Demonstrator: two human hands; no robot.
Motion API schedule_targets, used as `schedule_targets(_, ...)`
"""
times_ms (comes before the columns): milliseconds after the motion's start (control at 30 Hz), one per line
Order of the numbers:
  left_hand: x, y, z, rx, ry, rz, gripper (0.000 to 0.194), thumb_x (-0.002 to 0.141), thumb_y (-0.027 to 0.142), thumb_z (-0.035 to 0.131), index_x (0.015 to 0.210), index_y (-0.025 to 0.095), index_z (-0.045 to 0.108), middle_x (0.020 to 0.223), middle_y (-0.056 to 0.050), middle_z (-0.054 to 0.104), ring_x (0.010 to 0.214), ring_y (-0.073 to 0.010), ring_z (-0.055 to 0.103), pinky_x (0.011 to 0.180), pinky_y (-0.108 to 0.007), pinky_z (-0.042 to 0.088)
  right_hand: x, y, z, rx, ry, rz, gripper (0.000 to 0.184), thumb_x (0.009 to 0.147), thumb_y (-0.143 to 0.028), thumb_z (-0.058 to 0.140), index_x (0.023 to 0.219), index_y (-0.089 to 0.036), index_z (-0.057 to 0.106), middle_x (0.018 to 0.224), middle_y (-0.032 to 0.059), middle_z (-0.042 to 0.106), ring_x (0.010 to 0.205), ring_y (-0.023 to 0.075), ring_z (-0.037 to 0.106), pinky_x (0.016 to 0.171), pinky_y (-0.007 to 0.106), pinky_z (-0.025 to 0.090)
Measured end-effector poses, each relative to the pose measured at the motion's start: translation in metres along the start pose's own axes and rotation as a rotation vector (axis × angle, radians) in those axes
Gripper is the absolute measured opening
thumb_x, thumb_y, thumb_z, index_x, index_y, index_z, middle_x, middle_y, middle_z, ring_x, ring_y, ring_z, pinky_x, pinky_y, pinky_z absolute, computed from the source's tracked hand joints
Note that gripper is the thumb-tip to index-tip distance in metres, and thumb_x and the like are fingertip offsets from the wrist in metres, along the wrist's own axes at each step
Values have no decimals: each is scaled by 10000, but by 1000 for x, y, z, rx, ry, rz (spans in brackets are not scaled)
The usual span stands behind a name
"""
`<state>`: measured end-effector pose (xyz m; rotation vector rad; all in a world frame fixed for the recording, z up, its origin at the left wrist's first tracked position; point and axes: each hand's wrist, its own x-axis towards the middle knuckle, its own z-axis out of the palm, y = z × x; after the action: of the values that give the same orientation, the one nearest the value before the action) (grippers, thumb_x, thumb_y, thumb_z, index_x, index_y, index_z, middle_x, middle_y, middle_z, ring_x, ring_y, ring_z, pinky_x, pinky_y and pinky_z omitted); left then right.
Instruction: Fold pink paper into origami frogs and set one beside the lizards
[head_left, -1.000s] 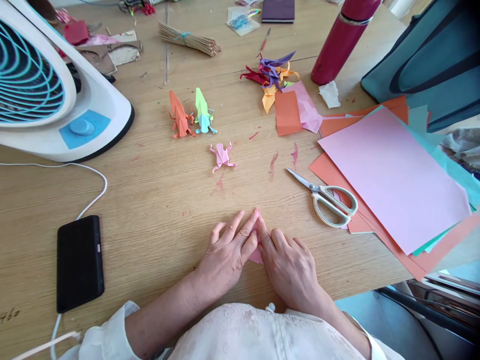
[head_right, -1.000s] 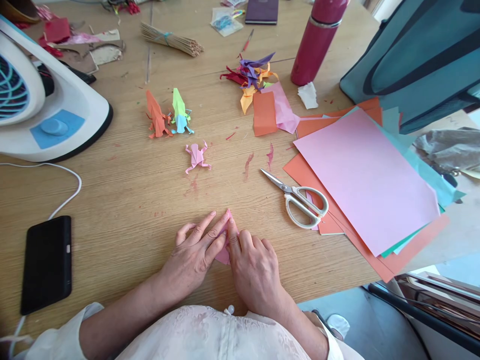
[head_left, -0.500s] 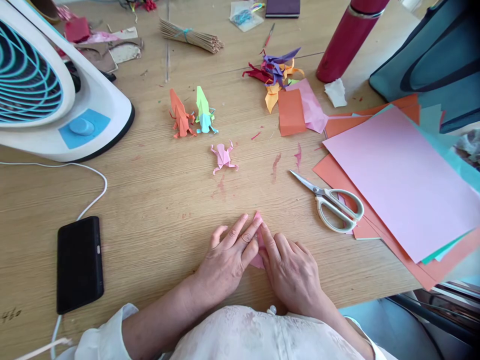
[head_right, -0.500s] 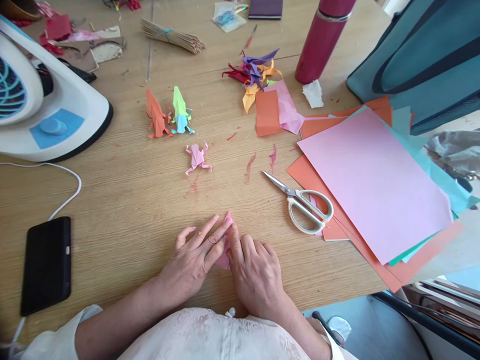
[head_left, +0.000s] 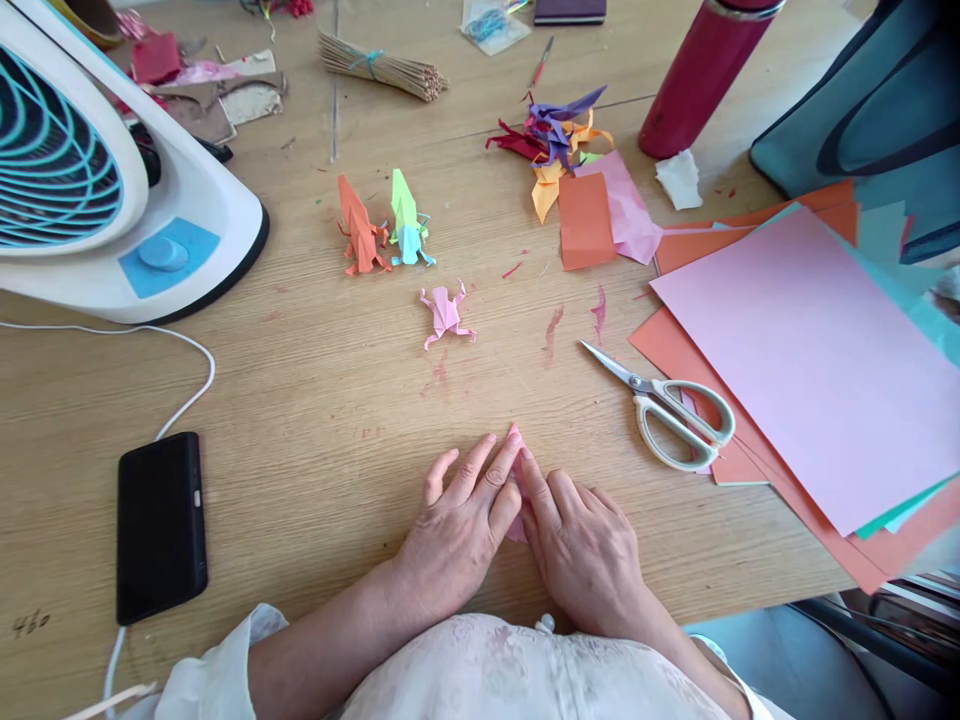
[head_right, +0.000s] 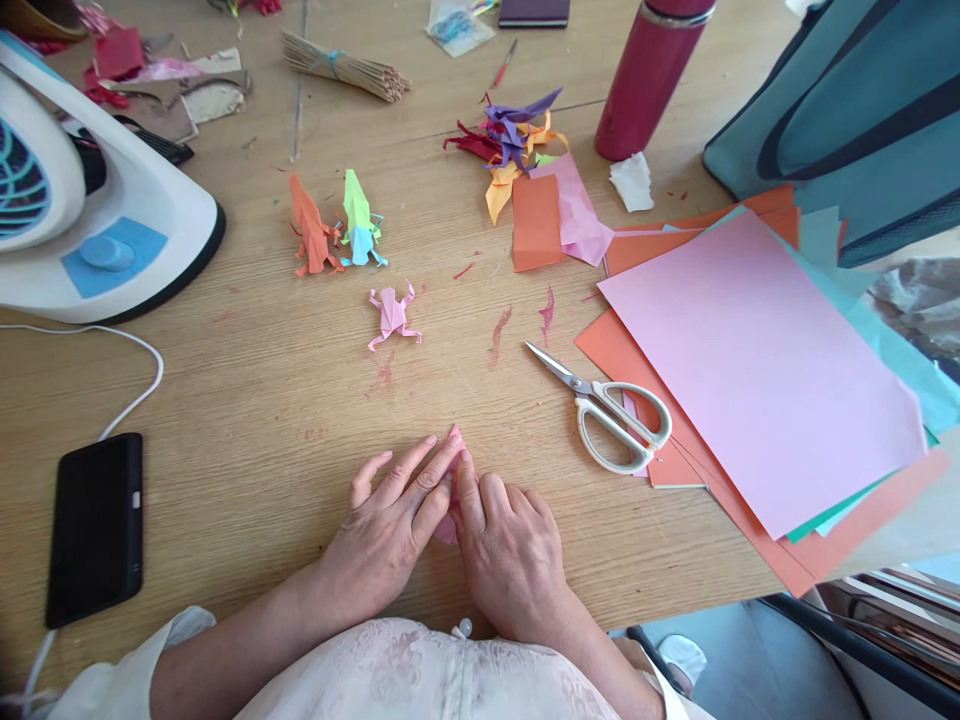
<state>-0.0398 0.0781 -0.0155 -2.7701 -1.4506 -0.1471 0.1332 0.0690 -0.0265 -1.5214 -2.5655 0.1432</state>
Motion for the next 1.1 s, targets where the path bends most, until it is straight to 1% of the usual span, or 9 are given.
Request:
schedule_targets(133,-1,0,1,-112,-2,-38,438,1058,220,232,1286,182,604,1579,-19,384,1402,-205,368,1191,-466,126,0,0,0,8,-4,5,529,983,-210,450,1478,-56,341,806,36,595,662,177,513,631,340,309)
schedule_targets(233,-2,-2,3,-172,-19,-53,447,1059,236,223,1306,182,591,1581,-23,382,1452,-219,302,1219,-473,37,0,0,0,0,15,-4,516,987,-218,455,1464,-47,357,796,36,597,650,177,508,629,338,308)
schedule_targets(400,-5,-5,4,-169,-64,-12,429,1040,176,254,1321,166,577,1599,-36,348,1521,-271,133,1213,-515,-1,0,1,0,-12,41,-9,467,1000,-220,444,1429,-42,398,774,30,589,639,172,496,641,331,308)
schedule_targets(500,-6,-7,4,-138,-72,7,422,1032,160,264,1306,162,585,1605,-49,335,1526,-294,106,1205,-545,13,1,1,0,-13,50,-13,467,1002,-221,441,1428,-37,397,774,31,589,636,171,491,641,331,308)
schedule_targets(600,-4,-7,2,-96,-68,19,407,1032,172,280,1303,175,584,1610,-45,328,1512,-305,165,1203,-563,7,1,0,0,-18,55,-14,483,1000,-223,439,1443,-38,381,765,27,582,632,171,487,634,331,308)
schedule_targets(700,-1,-3,0,-43,-46,16,384,1032,198,297,1276,164,591,1594,-73,357,1475,-298,269,1208,-562,3,1,0,-1,-10,39,-5,505,997,-226,441,1464,-50,358,764,24,576,640,172,493,628,329,311)
schedule_targets(867,7,3,-4,7,8,9,351,1033,204,301,1167,153,621,1519,-122,469,1381,-238,425,1223,-518,37,0,1,0,8,14,-4,516,990,-230,457,1464,-50,357,785,27,582,656,170,505,628,328,316)
schedule_targets(1000,12,6,-2,8,71,-20,292,1025,198,347,1074,167,634,1456,-115,542,1271,-209,519,1225,-493,97,-1,0,3,15,9,1,503,992,-223,451,1462,-64,365,794,29,587,664,170,508,634,331,318)
schedule_targets(1100,13,6,2,9,127,-37,263,1014,178,376,986,175,638,1416,-97,583,1192,-195,559,1222,-477,116,-1,0,3,-1,9,1,490,998,-227,446,1453,-62,376,791,26,585,659,170,507,629,332,315)
